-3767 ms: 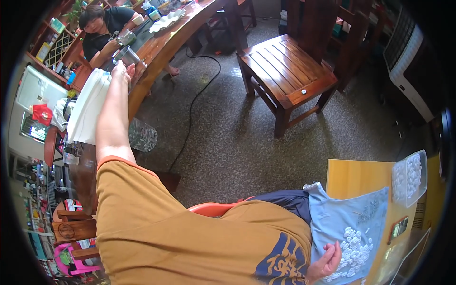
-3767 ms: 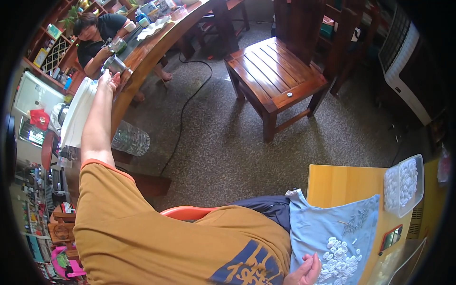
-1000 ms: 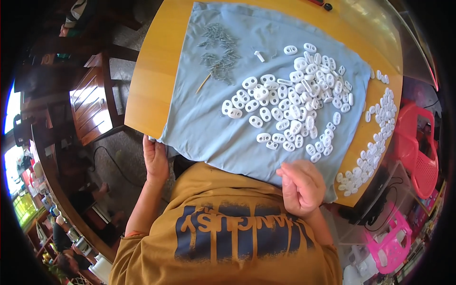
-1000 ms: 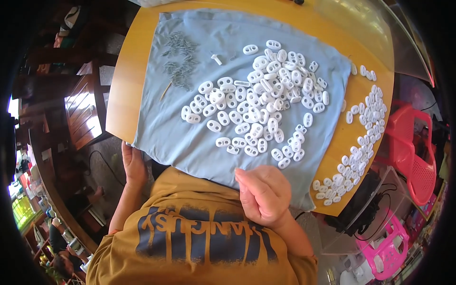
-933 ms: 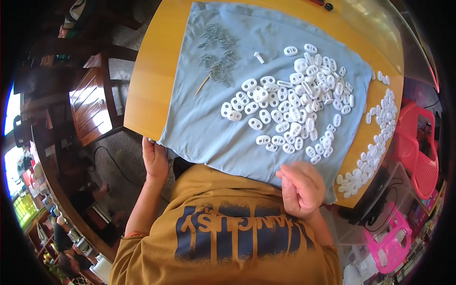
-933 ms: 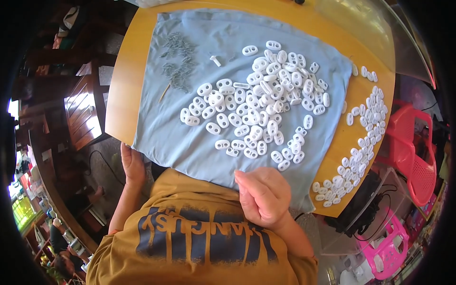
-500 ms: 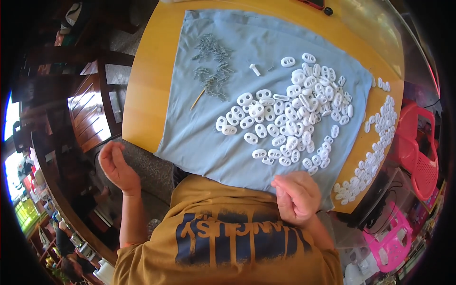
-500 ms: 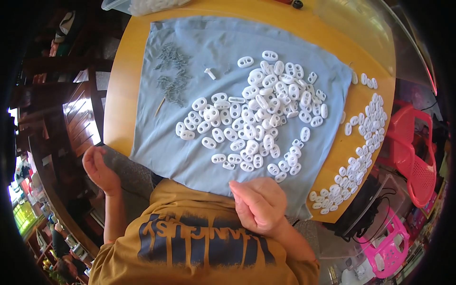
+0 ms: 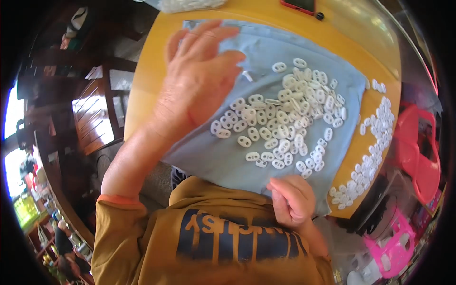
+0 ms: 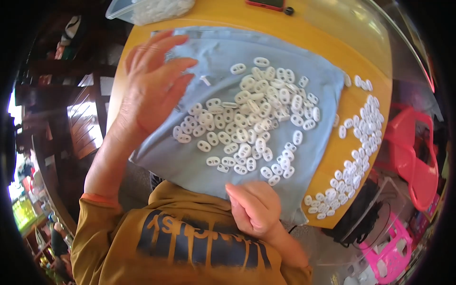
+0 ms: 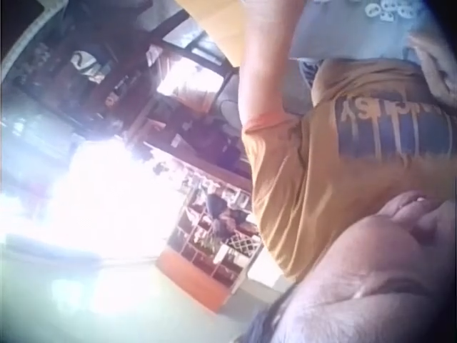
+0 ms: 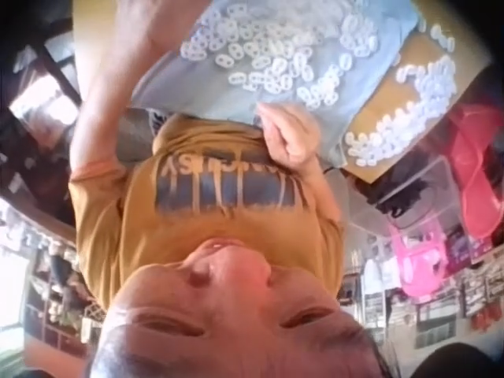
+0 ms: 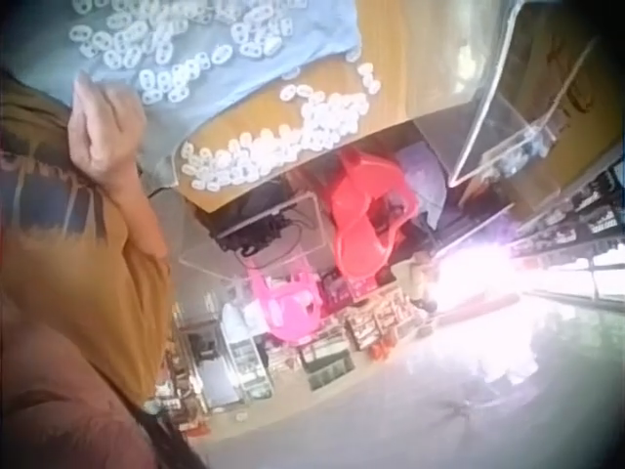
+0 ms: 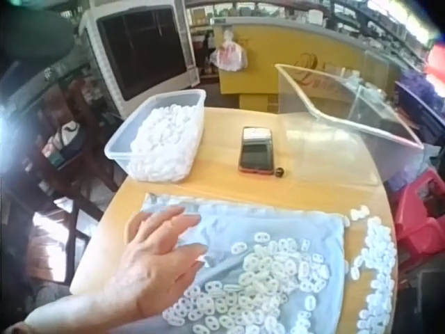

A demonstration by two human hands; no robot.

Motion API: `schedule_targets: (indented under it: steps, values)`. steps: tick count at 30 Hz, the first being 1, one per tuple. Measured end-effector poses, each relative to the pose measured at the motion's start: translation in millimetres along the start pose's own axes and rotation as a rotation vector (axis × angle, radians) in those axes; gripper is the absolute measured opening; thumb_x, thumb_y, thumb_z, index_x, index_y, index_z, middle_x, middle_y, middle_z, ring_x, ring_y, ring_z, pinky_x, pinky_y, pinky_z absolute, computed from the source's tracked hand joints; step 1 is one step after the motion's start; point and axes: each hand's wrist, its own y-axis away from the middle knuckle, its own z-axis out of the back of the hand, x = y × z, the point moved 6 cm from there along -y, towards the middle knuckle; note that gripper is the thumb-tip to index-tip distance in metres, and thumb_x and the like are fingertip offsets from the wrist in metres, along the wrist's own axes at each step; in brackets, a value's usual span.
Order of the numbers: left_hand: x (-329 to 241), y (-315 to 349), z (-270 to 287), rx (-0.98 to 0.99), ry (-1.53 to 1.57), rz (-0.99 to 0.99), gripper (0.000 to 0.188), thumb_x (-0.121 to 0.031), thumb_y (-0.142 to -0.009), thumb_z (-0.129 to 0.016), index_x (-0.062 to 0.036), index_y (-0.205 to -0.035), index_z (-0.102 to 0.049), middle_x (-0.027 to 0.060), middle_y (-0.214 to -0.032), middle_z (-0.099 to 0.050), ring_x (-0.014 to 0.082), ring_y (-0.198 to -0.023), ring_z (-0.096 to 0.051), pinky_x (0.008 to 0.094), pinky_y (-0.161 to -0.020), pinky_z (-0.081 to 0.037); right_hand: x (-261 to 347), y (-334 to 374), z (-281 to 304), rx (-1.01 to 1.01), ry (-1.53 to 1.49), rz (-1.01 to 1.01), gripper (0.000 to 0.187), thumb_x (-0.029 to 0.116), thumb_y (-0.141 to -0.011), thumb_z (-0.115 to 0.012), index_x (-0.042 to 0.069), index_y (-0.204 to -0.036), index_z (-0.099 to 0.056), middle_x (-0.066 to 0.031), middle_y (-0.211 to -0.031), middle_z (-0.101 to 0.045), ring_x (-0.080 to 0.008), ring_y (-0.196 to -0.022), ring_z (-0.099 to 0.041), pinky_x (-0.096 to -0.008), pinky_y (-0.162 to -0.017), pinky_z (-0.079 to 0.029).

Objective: Assembling small white plastic components by manually inserting metal pins into them.

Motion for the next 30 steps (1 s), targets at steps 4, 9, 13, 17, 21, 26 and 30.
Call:
schedule_targets:
  steps: [4,9,13,17,21,26,30]
  values:
    - [41,27,21,-0.078,-0.077,0.066,0.017,-0.011,-0.074,-0.067,-0.0107,-0.091,-0.066,0.0084,-0.115,-0.057,0.0308,-0.117,-0.048,0.0442,-0.096,-0.033,-2,-2,3,-0.009,-0.025,-0.048,0.024,-0.009,-0.071,-0.063,-0.001,-0.094,-0.066,-0.0081,-0.072,-0.062,-0.0213,-0.057,-0.057,-0.0291,-0.053,-0.043]
    - [21,55,16,0.134,-0.035,0.095,0.021,-0.014,-0.075,-0.067,-0.0149,-0.096,-0.067,0.0069,-0.12,-0.055,0.0292,-0.121,-0.045,0.0483,-0.098,-0.027,-3,-7,-1,0.057,-0.024,-0.038,0.024,-0.008,-0.072,-0.063,-0.001,-0.095,-0.065,-0.0074,-0.073,-0.064,-0.0201,-0.056,-0.056,-0.0289,-0.053,-0.043]
    - [30,64,8,0.148,-0.039,0.148,0.017,-0.015,-0.075,-0.067,-0.0144,-0.092,-0.068,0.0065,-0.121,-0.054,0.0291,-0.122,-0.043,0.0499,-0.1,-0.024,-5,-6,-2,0.063,-0.02,-0.074,0.023,-0.007,-0.073,-0.063,-0.001,-0.095,-0.065,-0.0068,-0.073,-0.064,-0.0193,-0.057,-0.056,-0.0282,-0.052,-0.043]
    - [35,63,18,0.143,-0.072,0.142,0.018,-0.013,-0.073,-0.067,-0.0114,-0.091,-0.067,0.0081,-0.124,-0.054,0.0305,-0.124,-0.042,0.0478,-0.102,-0.025,-6,-5,-2,0.051,-0.015,-0.1,0.022,-0.007,-0.074,-0.062,-0.001,-0.095,-0.064,-0.0072,-0.073,-0.064,-0.0189,-0.058,-0.056,-0.0277,-0.053,-0.043]
    - [30,61,17,0.07,0.024,0.109,0.016,-0.013,-0.071,-0.07,-0.014,-0.087,-0.066,0.0047,-0.121,-0.055,0.0279,-0.122,-0.044,0.0489,-0.098,-0.026,-2,-5,-2,0.047,0.012,-0.108,0.021,-0.007,-0.075,-0.061,-0.002,-0.095,-0.064,-0.0077,-0.074,-0.064,-0.0188,-0.059,-0.056,-0.0277,-0.053,-0.044]
    - [19,69,10,0.15,0.022,0.08,0.021,-0.01,-0.068,-0.071,-0.0157,-0.088,-0.066,0.0028,-0.122,-0.054,0.0254,-0.125,-0.043,0.0492,-0.101,-0.022,-4,-5,-4,0.039,0.014,-0.128,0.021,-0.007,-0.075,-0.061,-0.002,-0.095,-0.064,-0.0083,-0.074,-0.064,-0.0189,-0.06,-0.056,-0.0277,-0.054,-0.044]
    - [22,74,12,0.173,0.025,0.089,0.02,-0.01,-0.068,-0.07,-0.0149,-0.087,-0.065,0.0025,-0.121,-0.054,0.0248,-0.124,-0.043,0.0492,-0.101,-0.022,-4,-3,-4,0.044,0.017,-0.127,0.022,-0.007,-0.075,-0.061,-0.002,-0.095,-0.064,-0.0081,-0.074,-0.064,-0.0189,-0.06,-0.056,-0.0277,-0.054,-0.045]
